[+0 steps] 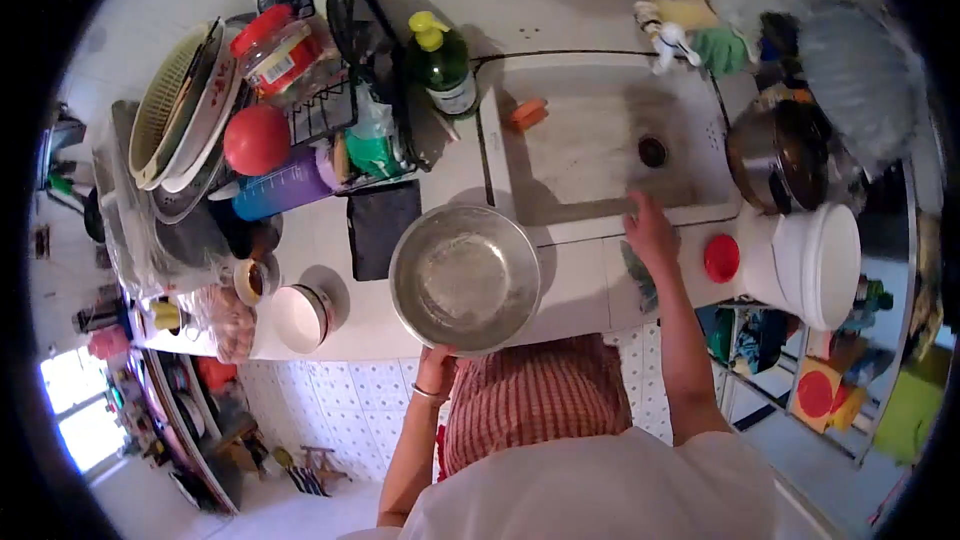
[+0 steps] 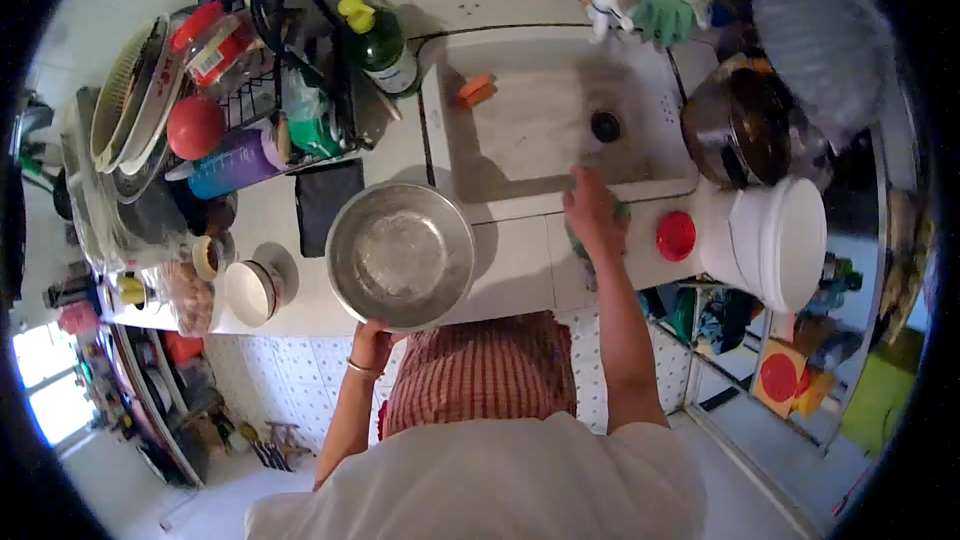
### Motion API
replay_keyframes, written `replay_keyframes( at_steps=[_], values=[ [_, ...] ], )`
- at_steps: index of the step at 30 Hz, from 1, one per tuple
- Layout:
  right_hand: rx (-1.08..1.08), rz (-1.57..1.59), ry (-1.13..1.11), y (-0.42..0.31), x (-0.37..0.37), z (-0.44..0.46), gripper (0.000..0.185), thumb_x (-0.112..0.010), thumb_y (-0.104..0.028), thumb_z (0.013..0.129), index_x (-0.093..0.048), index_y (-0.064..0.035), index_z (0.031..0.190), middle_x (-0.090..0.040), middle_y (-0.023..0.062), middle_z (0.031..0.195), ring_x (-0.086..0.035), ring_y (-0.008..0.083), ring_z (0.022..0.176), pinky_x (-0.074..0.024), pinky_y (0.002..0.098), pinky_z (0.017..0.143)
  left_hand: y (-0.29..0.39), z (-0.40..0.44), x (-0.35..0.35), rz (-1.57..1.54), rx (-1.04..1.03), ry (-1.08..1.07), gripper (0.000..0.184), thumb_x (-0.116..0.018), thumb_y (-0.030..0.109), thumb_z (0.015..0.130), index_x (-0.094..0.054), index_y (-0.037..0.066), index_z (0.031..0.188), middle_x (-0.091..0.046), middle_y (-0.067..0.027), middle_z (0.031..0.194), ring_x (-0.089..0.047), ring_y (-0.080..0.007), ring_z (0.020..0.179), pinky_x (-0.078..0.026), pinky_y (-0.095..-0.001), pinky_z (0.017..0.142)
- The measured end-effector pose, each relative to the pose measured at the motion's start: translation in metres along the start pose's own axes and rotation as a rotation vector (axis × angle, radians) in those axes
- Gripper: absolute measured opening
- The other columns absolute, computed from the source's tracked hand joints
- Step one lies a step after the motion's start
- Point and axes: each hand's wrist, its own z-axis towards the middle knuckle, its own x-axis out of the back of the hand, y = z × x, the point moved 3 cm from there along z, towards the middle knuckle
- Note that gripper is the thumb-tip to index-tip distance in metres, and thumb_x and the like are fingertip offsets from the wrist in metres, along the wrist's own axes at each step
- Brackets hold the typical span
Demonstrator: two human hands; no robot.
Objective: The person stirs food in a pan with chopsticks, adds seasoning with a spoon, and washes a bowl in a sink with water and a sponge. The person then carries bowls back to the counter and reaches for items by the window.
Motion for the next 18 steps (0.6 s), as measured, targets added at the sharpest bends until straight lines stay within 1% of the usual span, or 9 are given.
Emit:
replay_keyframes(
  at_steps=[2, 4, 6, 9, 12, 13, 14, 15, 18],
  values=[
    [0.228, 0.476, 0.015, -0.049, -0.007, 0.043, 0.040, -0.062, -0.011, 0.079, -0.049, -0.0100, 0.117, -0.051, 0.0166, 0.111, -0.055, 0.0314, 0.092, -0.0478, 0.0391, 0.075, 0.002, 0.006, 0.001, 0.025, -0.036, 0.045, 0.044, -0.054, 0.008, 0.075, -0.048, -0.002, 0.118, -0.057, -0.0135, 0.113, -0.058, -0.0271, 0.102, -0.053, -0.0442, 0.084],
    [0.242, 0.582, -0.103, -0.095, 0.005, 0.072, 0.035, -0.061, -0.009, 0.080, -0.052, -0.0089, 0.113, -0.052, 0.0138, 0.108, -0.059, 0.0287, 0.081, -0.0491, 0.0349, 0.070, 0.003, -0.014, -0.004, -0.034, -0.026, 0.080, 0.044, -0.054, 0.006, 0.076, -0.048, 0.000, 0.119, -0.056, -0.0103, 0.114, -0.056, -0.0246, 0.102, -0.048, -0.0399, 0.086],
    [0.300, 0.621, -0.036, -0.129, 0.019, 0.097, 0.028, -0.059, -0.005, 0.081, -0.054, -0.0072, 0.109, -0.053, 0.0126, 0.103, -0.059, 0.0254, 0.071, -0.0487, 0.0338, 0.069, 0.002, -0.028, -0.014, -0.087, 0.003, 0.080, 0.043, -0.053, 0.004, 0.077, -0.048, 0.003, 0.120, -0.056, -0.0072, 0.115, -0.055, -0.0221, 0.102, -0.044, -0.0356, 0.089],
    [0.298, 0.677, -0.170, -0.154, 0.040, 0.121, 0.028, -0.058, -0.004, 0.083, -0.055, -0.0060, 0.110, -0.054, 0.0090, 0.107, -0.060, 0.0191, 0.078, -0.0484, 0.0285, 0.071, 0.004, -0.048, -0.028, -0.145, -0.027, 0.106, 0.048, -0.053, 0.005, 0.076, -0.046, 0.003, 0.123, -0.053, -0.0081, 0.121, -0.054, -0.0233, 0.107, -0.044, -0.0392, 0.092],
    [0.376, 0.737, -0.163, -0.162, 0.085, 0.123, 0.025, -0.057, -0.003, 0.083, -0.056, -0.0061, 0.108, -0.056, 0.0086, 0.104, -0.060, 0.0173, 0.077, -0.0482, 0.0282, 0.071, -0.002, -0.058, -0.040, -0.181, -0.014, 0.161, 0.049, -0.053, 0.005, 0.075, -0.046, 0.003, 0.124, -0.054, -0.0087, 0.119, -0.054, -0.0241, 0.108, -0.044, -0.0401, 0.095],
    [0.386, 0.671, -0.058, -0.159, 0.112, 0.122, 0.024, -0.055, -0.001, 0.084, -0.058, -0.0069, 0.107, -0.057, 0.0087, 0.101, -0.060, 0.0182, 0.081, -0.0482, 0.0301, 0.073, -0.012, -0.057, -0.033, -0.167, -0.056, 0.141, 0.049, -0.055, 0.010, 0.076, -0.046, 0.003, 0.124, -0.055, -0.0089, 0.118, -0.054, -0.0256, 0.109, -0.048, -0.0431, 0.090],
    [0.486, 0.572, 0.169, -0.145, 0.133, 0.138, 0.027, -0.056, 0.000, 0.082, -0.058, -0.0080, 0.107, -0.057, 0.0096, 0.101, -0.060, 0.0210, 0.084, -0.0480, 0.0321, 0.075, -0.020, -0.055, -0.029, -0.159, -0.100, 0.126, 0.049, -0.056, 0.015, 0.077, -0.047, 0.004, 0.123, -0.056, -0.0092, 0.117, -0.054, -0.0270, 0.110, -0.052, -0.0461, 0.085],
    [0.580, 0.470, 0.391, -0.124, 0.155, 0.160, 0.030, -0.057, 0.001, 0.079, -0.058, -0.0091, 0.108, -0.057, 0.0106, 0.101, -0.059, 0.0238, 0.086, -0.0479, 0.0341, 0.077, -0.027, -0.052, -0.028, -0.121, -0.106, 0.136, 0.049, -0.056, 0.018, 0.078, -0.046, 0.004, 0.124, -0.057, -0.0084, 0.116, -0.054, -0.0253, 0.109, -0.053, -0.0433, 0.084],
    [0.541, -0.022, 0.479, -0.091, 0.219, 0.216, 0.041, -0.058, 0.004, 0.072, -0.058, -0.0127, 0.110, -0.057, 0.0109, 0.105, -0.053, 0.0291, 0.101, -0.0475, 0.0377, 0.083, -0.033, -0.031, -0.045, -0.213, -0.084, 0.033, 0.049, -0.057, 0.019, 0.078, -0.047, 0.004, 0.124, -0.056, -0.0092, 0.118, -0.054, -0.0248, 0.109, -0.052, -0.0411, 0.085]
  ],
)
